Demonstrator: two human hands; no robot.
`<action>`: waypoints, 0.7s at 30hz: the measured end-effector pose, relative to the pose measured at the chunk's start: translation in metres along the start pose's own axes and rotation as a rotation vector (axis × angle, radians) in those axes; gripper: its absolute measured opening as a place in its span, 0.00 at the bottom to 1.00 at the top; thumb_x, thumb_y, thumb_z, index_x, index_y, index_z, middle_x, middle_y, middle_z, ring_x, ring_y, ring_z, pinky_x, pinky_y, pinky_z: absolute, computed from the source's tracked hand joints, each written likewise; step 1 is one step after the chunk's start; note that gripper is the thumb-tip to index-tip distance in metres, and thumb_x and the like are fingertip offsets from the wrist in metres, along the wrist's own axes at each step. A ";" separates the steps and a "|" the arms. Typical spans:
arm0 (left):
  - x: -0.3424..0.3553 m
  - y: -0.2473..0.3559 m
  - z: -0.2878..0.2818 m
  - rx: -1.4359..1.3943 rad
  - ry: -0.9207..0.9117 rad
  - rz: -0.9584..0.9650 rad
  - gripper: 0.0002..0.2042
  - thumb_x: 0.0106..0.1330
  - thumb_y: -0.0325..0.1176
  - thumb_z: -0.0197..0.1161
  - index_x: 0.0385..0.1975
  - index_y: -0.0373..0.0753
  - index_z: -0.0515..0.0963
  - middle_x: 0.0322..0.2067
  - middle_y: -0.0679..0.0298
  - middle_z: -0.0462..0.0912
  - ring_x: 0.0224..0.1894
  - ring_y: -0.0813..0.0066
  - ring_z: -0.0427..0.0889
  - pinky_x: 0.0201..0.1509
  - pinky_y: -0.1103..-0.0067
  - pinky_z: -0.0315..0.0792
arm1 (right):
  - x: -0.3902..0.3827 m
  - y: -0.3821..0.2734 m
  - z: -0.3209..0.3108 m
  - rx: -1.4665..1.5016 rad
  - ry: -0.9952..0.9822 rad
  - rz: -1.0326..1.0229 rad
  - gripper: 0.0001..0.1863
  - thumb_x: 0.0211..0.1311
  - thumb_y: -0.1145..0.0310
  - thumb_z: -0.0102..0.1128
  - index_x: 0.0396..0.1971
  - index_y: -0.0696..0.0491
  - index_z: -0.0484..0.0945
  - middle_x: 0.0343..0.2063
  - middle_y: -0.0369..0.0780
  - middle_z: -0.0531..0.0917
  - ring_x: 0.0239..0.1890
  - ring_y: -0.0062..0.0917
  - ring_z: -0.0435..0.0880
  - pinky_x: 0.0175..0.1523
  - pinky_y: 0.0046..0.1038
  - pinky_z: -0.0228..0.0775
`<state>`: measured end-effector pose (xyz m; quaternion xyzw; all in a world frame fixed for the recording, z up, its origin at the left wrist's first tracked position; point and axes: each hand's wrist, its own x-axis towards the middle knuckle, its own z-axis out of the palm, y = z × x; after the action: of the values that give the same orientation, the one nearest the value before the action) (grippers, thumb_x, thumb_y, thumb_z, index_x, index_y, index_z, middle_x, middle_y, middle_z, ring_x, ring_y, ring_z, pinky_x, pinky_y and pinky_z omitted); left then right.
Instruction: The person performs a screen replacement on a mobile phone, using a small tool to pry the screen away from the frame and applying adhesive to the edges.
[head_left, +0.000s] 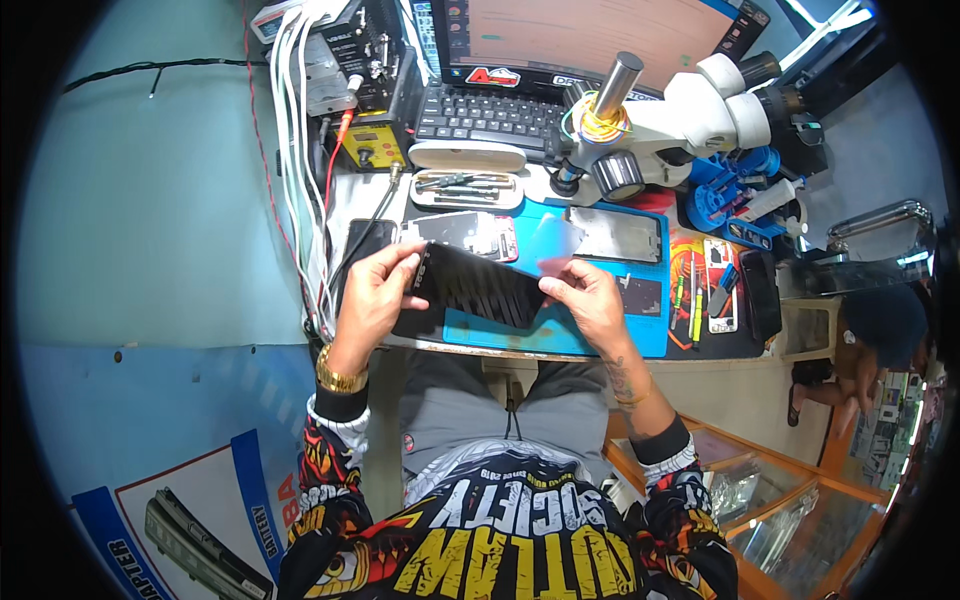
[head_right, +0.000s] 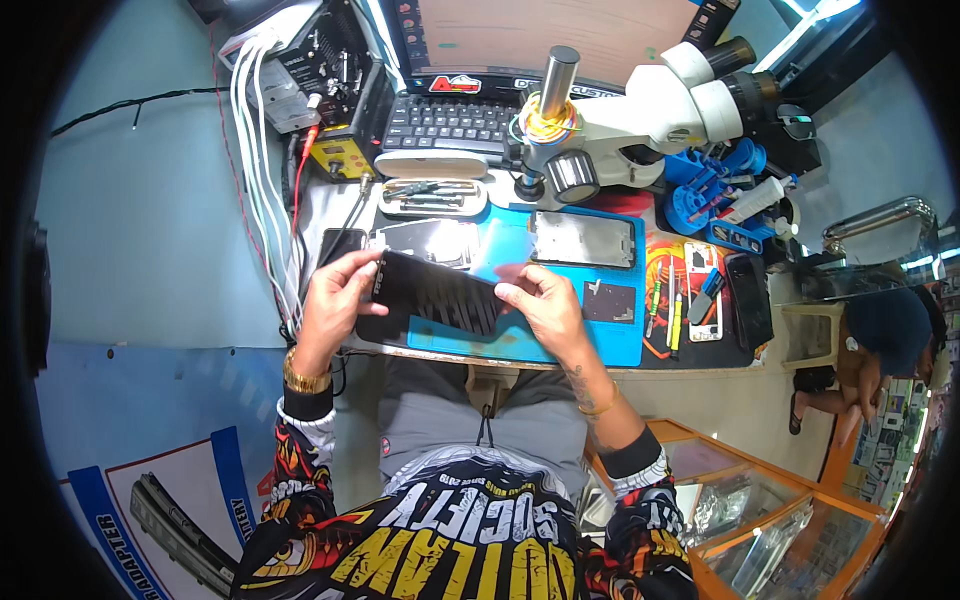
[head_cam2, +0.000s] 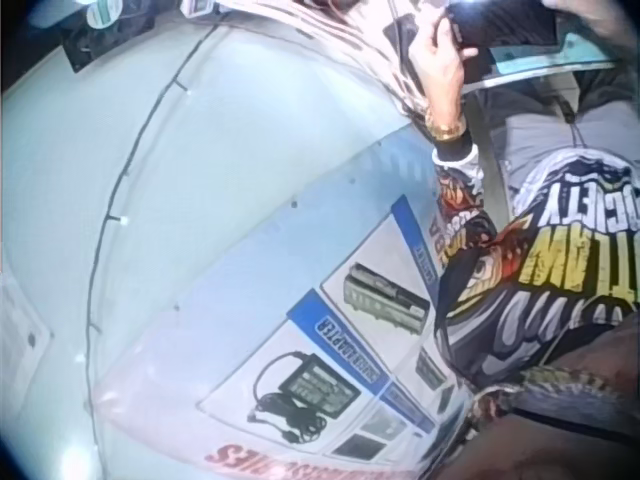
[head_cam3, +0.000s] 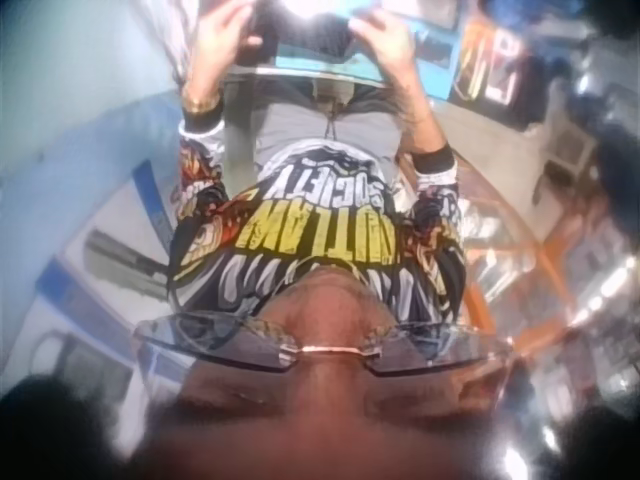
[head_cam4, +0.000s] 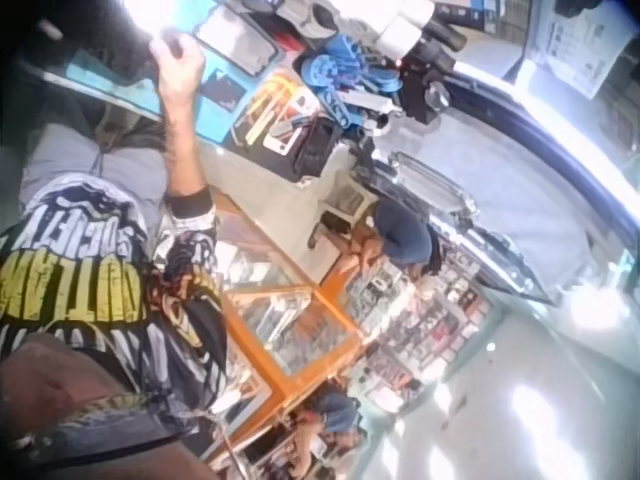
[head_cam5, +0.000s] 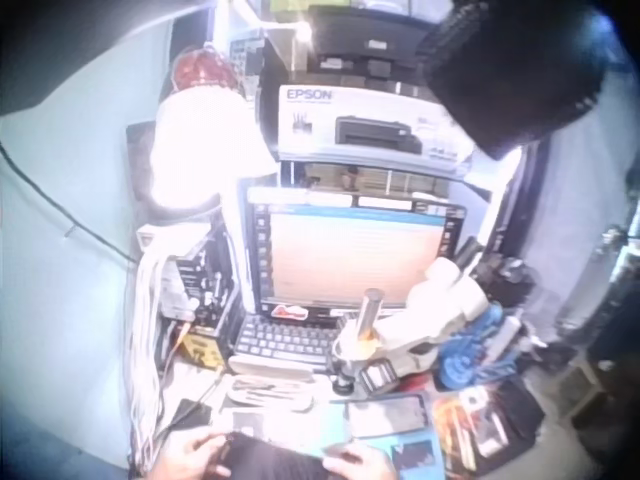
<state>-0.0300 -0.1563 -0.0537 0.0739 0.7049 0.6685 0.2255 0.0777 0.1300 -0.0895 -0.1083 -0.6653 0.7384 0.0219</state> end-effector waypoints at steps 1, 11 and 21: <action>-0.004 0.000 0.006 0.006 -0.002 -0.046 0.16 0.79 0.32 0.57 0.61 0.34 0.79 0.28 0.77 0.70 0.28 0.92 0.70 0.34 0.81 0.87 | -0.006 -0.005 -0.007 -0.031 -0.026 0.033 0.13 0.68 0.73 0.68 0.49 0.62 0.85 0.31 0.35 0.86 0.34 0.16 0.83 0.40 0.21 0.76; -0.029 -0.036 0.095 0.651 -0.005 0.491 0.55 0.41 0.40 0.88 0.75 0.48 0.63 0.64 0.45 0.68 0.63 0.42 0.72 0.65 0.59 0.72 | -0.040 -0.076 -0.030 -0.536 0.029 -0.098 0.10 0.64 0.72 0.71 0.40 0.62 0.86 0.27 0.39 0.85 0.28 0.17 0.82 0.36 0.23 0.74; -0.002 -0.021 0.120 0.831 -0.244 0.868 0.46 0.42 0.50 0.84 0.64 0.39 0.73 0.58 0.56 0.76 0.62 0.53 0.75 0.74 0.52 0.60 | -0.038 -0.065 -0.050 -0.247 -0.001 0.169 0.07 0.68 0.72 0.69 0.41 0.58 0.84 0.31 0.32 0.84 0.33 0.14 0.83 0.37 0.21 0.80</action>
<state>0.0256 -0.0502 -0.0748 0.5121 0.7813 0.3550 -0.0358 0.1170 0.1799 -0.0251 -0.1653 -0.7396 0.6502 -0.0542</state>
